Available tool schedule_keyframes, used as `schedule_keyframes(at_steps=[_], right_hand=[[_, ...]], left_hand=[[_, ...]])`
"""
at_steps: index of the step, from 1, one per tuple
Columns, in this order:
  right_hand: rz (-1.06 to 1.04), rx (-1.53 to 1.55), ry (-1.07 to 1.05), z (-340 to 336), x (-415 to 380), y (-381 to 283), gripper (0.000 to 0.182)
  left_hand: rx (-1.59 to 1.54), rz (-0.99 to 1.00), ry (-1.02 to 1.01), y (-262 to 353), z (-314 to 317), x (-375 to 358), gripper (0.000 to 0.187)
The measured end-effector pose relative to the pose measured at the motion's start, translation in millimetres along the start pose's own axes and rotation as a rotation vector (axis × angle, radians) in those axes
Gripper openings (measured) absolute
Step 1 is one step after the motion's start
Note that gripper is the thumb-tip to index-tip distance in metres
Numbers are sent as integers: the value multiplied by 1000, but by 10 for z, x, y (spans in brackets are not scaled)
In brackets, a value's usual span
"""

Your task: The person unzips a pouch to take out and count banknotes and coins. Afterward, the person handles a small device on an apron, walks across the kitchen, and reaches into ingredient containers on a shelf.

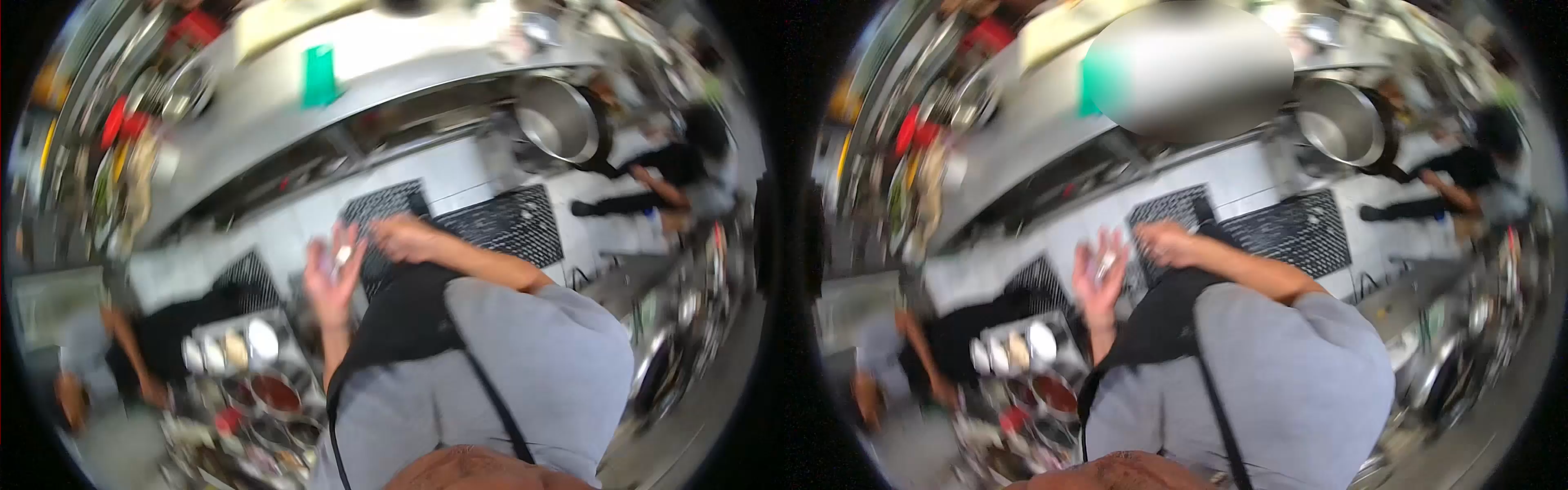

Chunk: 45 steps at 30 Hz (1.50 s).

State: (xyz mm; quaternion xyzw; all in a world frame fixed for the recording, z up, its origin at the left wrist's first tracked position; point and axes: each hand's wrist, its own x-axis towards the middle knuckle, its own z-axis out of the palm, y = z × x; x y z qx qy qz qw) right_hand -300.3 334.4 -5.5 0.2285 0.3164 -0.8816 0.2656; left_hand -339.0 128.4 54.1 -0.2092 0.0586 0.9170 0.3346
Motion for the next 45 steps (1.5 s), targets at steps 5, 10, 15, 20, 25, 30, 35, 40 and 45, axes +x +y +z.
schedule_keyframes(at_steps=[5, 10, 15, 20, 25, 30, 35, 40, 45], right_hand=[[-519, -661, 175, 321, -137, -724, 25], [-906, -1143, 211, 514, -99, -1032, 25], [-1083, -1346, 119, 548, 44, -1314, 32], [-950, -1449, 127, 512, 293, -1542, 39], [-905, -1556, 28, 456, 513, -1755, 30], [-943, -1537, 1, 468, 758, -1778, 22], [-869, -1367, -42, 490, 990, -1685, 21], [-239, -554, -186, 594, 1098, -1766, 24], [260, 234, -621, 500, 1182, -1740, 34]], left_hand=[[-182, -58, -148, 3, 235, 618, 28], [-246, -25, -158, -14, 396, 990, 33], [-136, 71, -173, -67, 562, 1307, 34], [-54, 122, -211, -105, 666, 1589, 37], [80, 258, -154, -147, 755, 1717, 38], [52, 339, -112, -69, 687, 1713, 38], [158, 362, -122, 104, 685, 1644, 39], [75, 257, -90, 404, 618, 1428, 35], [73, 262, -123, 659, 483, 1159, 38]])
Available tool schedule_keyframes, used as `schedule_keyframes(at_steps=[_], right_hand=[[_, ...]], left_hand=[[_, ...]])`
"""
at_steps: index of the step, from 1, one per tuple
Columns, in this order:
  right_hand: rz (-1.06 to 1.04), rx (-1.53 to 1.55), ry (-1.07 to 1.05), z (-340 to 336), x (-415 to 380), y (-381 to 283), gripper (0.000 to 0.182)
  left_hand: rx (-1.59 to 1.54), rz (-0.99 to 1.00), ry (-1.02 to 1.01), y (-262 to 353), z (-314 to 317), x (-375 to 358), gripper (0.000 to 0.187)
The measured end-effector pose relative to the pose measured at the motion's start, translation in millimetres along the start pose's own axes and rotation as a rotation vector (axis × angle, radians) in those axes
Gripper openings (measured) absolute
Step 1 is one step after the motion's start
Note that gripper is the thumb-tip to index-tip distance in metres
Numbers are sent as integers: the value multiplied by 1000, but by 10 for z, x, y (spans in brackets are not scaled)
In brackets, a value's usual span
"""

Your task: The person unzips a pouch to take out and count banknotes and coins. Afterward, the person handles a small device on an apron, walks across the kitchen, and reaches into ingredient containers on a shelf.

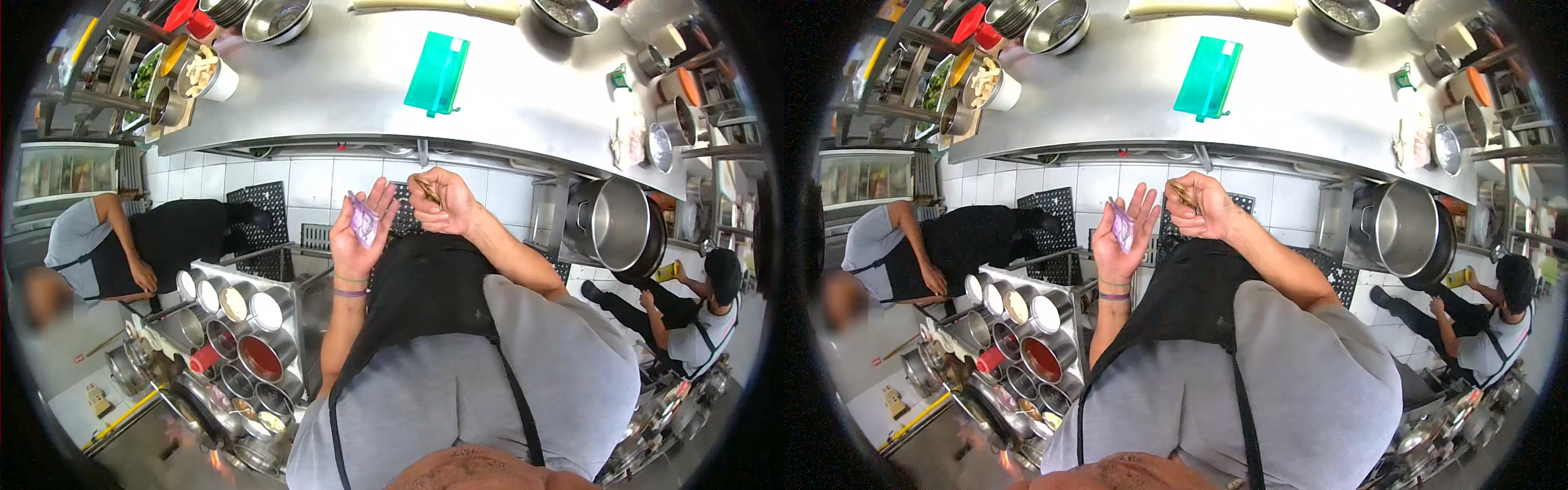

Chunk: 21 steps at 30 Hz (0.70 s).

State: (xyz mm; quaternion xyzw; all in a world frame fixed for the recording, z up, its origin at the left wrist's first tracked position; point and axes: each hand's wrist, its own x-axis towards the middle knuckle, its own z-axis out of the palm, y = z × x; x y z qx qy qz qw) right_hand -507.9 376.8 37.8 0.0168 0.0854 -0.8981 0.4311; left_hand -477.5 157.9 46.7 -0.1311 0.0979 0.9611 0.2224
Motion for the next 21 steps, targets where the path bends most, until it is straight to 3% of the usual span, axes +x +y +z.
schedule_keyframes(at_steps=[3, 6, 10, 21], right_hand=[[20, 275, -99, -34, 146, 84, 34], [-68, 281, 385, 20, 357, 173, 37], [-140, 212, 329, 143, 490, 272, 43], [-183, 9, 300, 77, 536, 365, 29]], left_hand=[[-55, 6, -19, 142, -118, -128, 39], [-51, 5, -29, 271, -238, -196, 39], [-55, 15, -11, 400, -340, -248, 36], [-50, 29, 54, 521, -505, -310, 33]])
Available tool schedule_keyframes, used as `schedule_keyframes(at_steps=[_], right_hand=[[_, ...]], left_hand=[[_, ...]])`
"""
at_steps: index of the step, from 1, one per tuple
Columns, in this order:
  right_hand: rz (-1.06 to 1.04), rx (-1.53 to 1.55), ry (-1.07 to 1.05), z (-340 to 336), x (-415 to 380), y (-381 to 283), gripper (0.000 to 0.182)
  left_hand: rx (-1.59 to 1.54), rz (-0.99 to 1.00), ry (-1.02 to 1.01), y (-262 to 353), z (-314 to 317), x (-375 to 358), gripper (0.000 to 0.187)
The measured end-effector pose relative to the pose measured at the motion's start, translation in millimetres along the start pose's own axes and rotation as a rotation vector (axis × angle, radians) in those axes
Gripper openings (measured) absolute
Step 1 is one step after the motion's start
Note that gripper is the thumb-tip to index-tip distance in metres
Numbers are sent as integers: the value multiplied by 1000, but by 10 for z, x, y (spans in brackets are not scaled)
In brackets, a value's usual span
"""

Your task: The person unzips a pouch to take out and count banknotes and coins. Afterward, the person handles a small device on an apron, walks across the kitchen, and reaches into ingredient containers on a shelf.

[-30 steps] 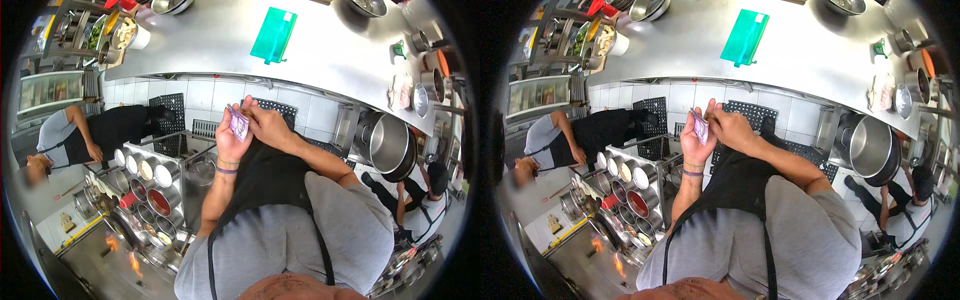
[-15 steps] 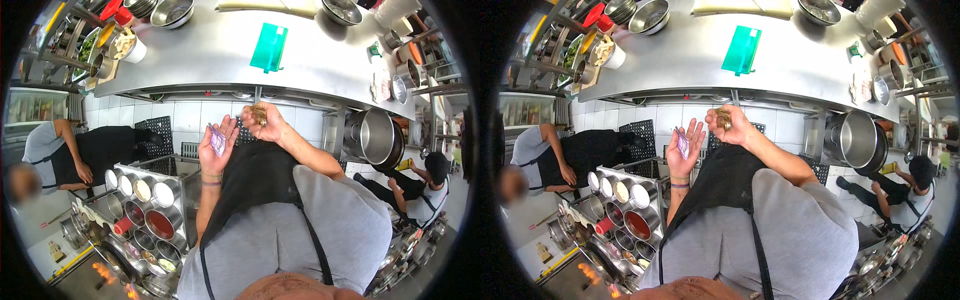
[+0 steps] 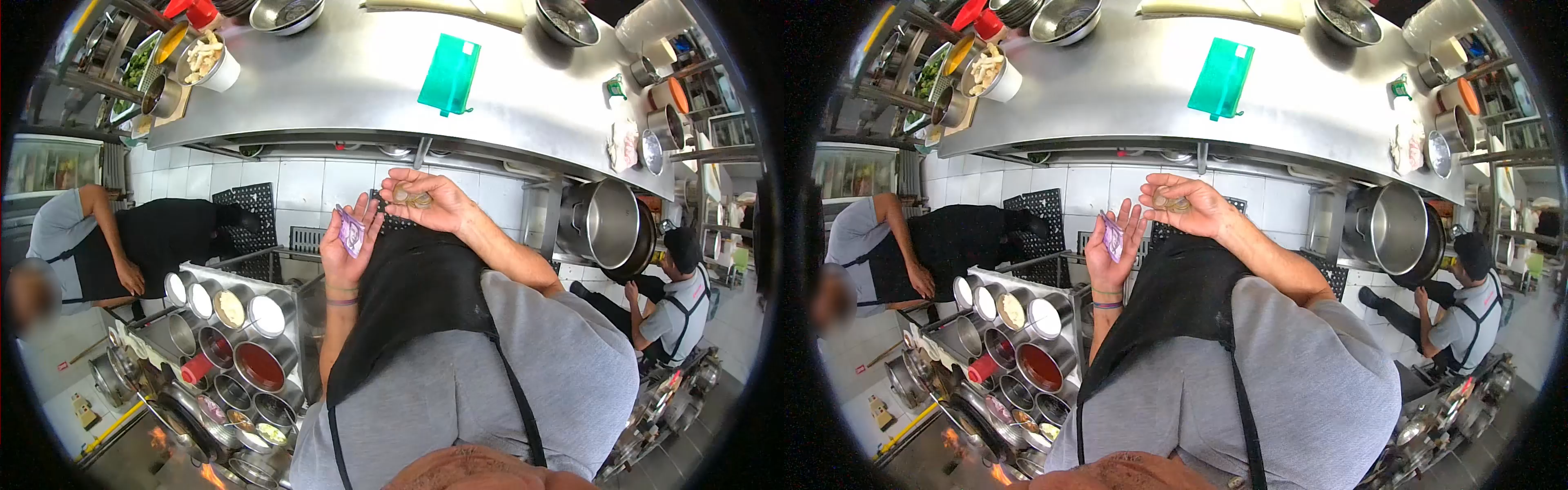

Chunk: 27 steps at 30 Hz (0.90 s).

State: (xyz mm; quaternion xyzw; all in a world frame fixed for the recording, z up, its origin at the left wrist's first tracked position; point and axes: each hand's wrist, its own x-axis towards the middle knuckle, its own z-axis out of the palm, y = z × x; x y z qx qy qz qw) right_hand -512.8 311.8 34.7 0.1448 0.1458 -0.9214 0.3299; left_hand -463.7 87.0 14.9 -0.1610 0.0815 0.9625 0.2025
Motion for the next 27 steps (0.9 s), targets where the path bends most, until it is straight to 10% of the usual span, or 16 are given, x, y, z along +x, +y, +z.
schedule_keyframes(at_steps=[10, 20, 23, 27], right_hand=[[-30, -8, 362, -359, 43, -89, 40], [197, 316, -158, -691, -35, -272, 44], [133, 319, 268, -301, -102, -237, 37], [281, 427, -210, -768, -107, -102, 38]], left_hand=[[98, 16, 20, -144, -28, 12, 35], [253, -54, -18, -368, 83, -37, 39], [306, -85, -12, -426, 66, -44, 41], [452, -140, 78, -487, 171, -100, 39]])
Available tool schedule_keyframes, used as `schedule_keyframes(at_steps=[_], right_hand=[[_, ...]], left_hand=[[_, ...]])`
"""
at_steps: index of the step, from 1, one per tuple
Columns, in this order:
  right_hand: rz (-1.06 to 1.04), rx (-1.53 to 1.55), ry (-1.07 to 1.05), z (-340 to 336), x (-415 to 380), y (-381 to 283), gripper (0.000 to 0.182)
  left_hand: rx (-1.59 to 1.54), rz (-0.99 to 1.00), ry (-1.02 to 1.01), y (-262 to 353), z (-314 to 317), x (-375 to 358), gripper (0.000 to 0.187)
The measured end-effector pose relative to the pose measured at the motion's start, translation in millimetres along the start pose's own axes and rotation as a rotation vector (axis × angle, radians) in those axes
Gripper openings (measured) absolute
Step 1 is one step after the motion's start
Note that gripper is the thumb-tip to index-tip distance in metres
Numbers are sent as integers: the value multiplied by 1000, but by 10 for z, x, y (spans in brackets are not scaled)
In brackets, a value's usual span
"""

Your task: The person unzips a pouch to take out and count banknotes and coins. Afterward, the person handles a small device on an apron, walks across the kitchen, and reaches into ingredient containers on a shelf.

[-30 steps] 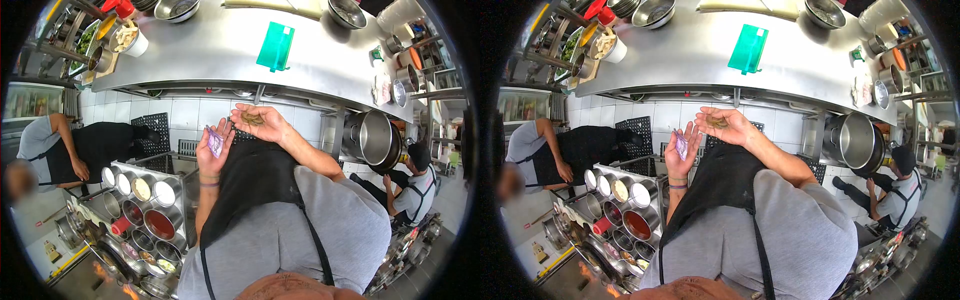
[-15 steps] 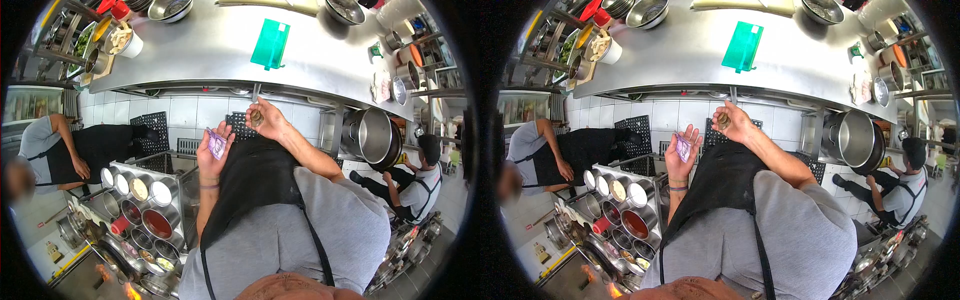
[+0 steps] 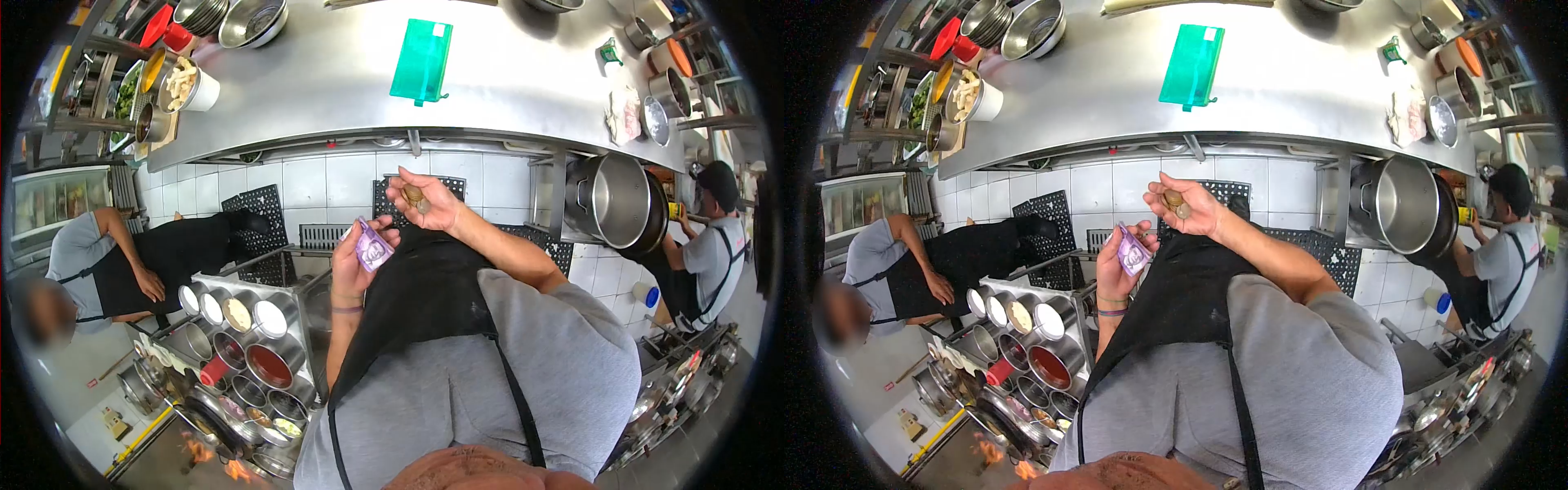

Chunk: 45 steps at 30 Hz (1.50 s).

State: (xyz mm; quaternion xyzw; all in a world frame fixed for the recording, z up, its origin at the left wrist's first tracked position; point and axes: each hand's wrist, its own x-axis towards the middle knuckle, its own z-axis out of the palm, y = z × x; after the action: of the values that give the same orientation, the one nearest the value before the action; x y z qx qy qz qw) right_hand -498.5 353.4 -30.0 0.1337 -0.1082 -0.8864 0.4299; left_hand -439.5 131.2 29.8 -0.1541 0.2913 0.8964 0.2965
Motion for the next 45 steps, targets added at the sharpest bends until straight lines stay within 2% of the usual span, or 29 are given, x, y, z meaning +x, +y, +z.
schedule_keyframes(at_steps=[4, 5, 8, 9, 12, 18, 21, 23, 24, 26, 27, 30, 31, 34, 35, 36, 38, 40, 41, 42, 43, 44, 45], right_hand=[[41, 31, 32, -144, -34, -1, 40], [101, 140, -154, -261, -55, -51, 42], [-25, -61, -146, -24, -115, -55, 44], [-90, -25, 5, 40, -91, -30, 49], [-135, -43, 31, 119, -58, -5, 50], [-124, -79, -83, 344, -73, 23, 45], [-188, -209, 216, 187, -47, -75, 35], [-247, -205, 360, -273, 1, -203, 31], [-272, -206, 430, -428, -3, -248, 29], [-249, -216, 376, -430, -130, -299, 26], [-237, -216, 353, -397, -198, -288, 25], [-393, -487, 478, -73, -321, -213, 24], [-428, -471, 579, -148, -330, -282, 31], [-375, -513, 500, -813, -578, -694, 42], [-368, -695, 571, -868, -709, -747, 45], [-359, -877, 639, -938, -886, -741, 49], [-192, -1328, 1039, -1358, -1240, -791, 51], [-101, -1532, 1291, -1774, -1588, -671, 58], [-154, -1893, 1172, -2304, -1911, -704, 56], [78, -2393, 1088, -2946, -2244, -803, 40], [-28, -1720, 1160, -2868, -2400, -605, 34], [-109, -1050, 1140, -2801, -2553, -401, 34], [-105, -910, 1137, -2693, -2622, -249, 32]], left_hand=[[-53, -22, -64, -57, 54, 6, 39], [-50, -16, -74, -53, 49, 0, 39], [-55, 5, -86, -72, 26, -3, 39], [-61, 9, -74, -83, 24, -2, 39], [-84, -3, -68, -115, 22, 17, 39], [-119, 4, -102, -155, 7, 1, 39], [-92, -9, -31, -173, 11, -11, 39], [-99, -7, 32, -177, 40, -33, 44], [-103, 20, -16, -173, 31, -47, 45], [-111, 72, -117, -165, 8, -39, 50], [-127, 104, -185, -195, -48, -13, 58], [-102, 143, -122, -173, 97, -93, 61], [-147, 122, -104, -164, 106, -96, 67], [-110, 117, -127, -138, 140, -149, 70], [-64, 108, -148, -124, 123, -164, 82], [-7, 105, -137, -123, 122, -195, 84], [110, 99, -115, -124, 144, -228, 87], [165, 99, -75, -149, 72, -224, 89], [188, 98, -48, -150, 51, -217, 88], [210, 98, -25, -156, 44, -201, 87], [190, 112, 25, -154, 33, -199, 74], [179, 104, 47, -137, -4, -196, 69], [170, 95, 70, -116, -54, -199, 64]])
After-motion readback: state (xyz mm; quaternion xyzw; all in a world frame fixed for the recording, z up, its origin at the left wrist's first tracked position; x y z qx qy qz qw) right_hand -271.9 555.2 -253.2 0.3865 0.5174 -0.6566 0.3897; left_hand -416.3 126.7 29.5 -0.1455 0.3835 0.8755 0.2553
